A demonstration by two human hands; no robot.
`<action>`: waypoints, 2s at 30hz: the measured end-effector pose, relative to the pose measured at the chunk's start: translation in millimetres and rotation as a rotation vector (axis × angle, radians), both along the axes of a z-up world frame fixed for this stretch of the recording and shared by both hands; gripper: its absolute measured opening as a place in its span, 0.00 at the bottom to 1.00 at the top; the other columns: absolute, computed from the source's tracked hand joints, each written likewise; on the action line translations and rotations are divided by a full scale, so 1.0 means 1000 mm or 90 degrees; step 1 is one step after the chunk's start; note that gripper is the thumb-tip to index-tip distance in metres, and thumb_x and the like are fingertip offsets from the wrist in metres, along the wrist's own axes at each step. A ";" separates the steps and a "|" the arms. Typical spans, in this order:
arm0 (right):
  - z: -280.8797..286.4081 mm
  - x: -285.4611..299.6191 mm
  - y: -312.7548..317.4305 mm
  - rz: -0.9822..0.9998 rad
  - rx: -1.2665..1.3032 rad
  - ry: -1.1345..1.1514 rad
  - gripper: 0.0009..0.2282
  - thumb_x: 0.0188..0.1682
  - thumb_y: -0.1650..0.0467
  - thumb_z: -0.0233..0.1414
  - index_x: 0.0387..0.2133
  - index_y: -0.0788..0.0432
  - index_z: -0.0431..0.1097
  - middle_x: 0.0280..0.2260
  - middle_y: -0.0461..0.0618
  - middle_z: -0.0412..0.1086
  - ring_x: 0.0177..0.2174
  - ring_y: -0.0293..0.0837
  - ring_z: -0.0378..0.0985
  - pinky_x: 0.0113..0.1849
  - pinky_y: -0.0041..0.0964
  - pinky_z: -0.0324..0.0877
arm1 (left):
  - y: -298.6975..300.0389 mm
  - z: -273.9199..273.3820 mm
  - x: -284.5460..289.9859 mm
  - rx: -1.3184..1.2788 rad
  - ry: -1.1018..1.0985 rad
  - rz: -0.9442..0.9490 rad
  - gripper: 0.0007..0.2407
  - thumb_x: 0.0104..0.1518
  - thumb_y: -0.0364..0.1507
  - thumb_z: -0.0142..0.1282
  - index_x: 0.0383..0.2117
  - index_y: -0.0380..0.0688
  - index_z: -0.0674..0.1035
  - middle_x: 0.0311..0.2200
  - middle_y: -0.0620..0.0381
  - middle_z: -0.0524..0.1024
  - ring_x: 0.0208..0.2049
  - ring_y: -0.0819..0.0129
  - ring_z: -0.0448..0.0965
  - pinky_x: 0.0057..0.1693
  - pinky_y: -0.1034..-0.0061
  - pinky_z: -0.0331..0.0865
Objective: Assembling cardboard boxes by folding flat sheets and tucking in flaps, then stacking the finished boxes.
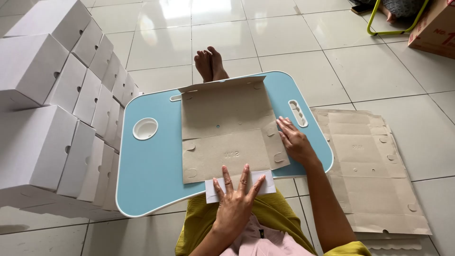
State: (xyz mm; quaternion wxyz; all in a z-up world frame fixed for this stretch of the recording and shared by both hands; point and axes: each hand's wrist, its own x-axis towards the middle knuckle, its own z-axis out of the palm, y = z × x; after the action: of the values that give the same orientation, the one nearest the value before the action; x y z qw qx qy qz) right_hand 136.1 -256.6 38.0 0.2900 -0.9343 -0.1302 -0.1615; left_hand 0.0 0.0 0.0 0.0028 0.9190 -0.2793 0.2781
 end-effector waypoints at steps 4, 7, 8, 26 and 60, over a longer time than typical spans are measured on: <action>0.006 0.010 0.026 -0.001 0.054 0.137 0.24 0.58 0.63 0.39 0.65 0.61 0.55 0.66 0.58 0.54 0.66 0.54 0.53 0.63 0.48 0.52 | -0.001 -0.001 0.001 0.001 -0.006 0.004 0.47 0.30 0.29 0.52 0.70 0.69 0.54 0.74 0.41 0.37 0.66 0.10 0.28 0.58 0.18 0.31; 0.005 0.016 0.046 -0.003 0.038 0.080 0.26 0.59 0.63 0.38 0.65 0.69 0.51 0.67 0.65 0.51 0.66 0.60 0.50 0.64 0.51 0.49 | -0.002 -0.004 0.003 0.014 -0.034 0.031 0.48 0.30 0.28 0.50 0.71 0.69 0.52 0.74 0.41 0.39 0.65 0.09 0.30 0.57 0.17 0.33; 0.009 0.014 0.052 -0.027 0.066 0.034 0.24 0.58 0.65 0.40 0.64 0.71 0.54 0.66 0.67 0.52 0.65 0.62 0.54 0.63 0.52 0.53 | -0.003 -0.004 0.003 0.022 -0.042 0.036 0.48 0.30 0.29 0.49 0.71 0.68 0.51 0.74 0.40 0.38 0.65 0.08 0.30 0.56 0.17 0.33; -0.003 0.029 0.094 0.013 0.043 -0.125 0.11 0.44 0.79 0.57 0.41 0.69 0.78 0.49 0.57 0.74 0.44 0.50 0.77 0.49 0.38 0.76 | -0.008 -0.008 0.007 0.023 -0.056 0.031 0.49 0.29 0.29 0.47 0.71 0.67 0.48 0.74 0.39 0.36 0.66 0.08 0.29 0.56 0.17 0.34; -0.028 0.030 0.100 -0.029 -0.267 -0.062 0.20 0.58 0.68 0.41 0.63 0.61 0.63 0.64 0.64 0.60 0.64 0.58 0.60 0.60 0.53 0.60 | 0.087 0.031 0.139 -0.159 0.303 0.077 0.27 0.69 0.47 0.31 0.72 0.51 0.53 0.73 0.48 0.48 0.73 0.50 0.43 0.68 0.40 0.48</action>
State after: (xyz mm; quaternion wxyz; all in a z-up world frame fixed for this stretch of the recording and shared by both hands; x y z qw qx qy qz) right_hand 166.1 -156.9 9.9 0.0793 -0.9679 -0.1536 -0.1822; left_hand 139.3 87.5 31.2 0.1649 0.9661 -0.1788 0.0860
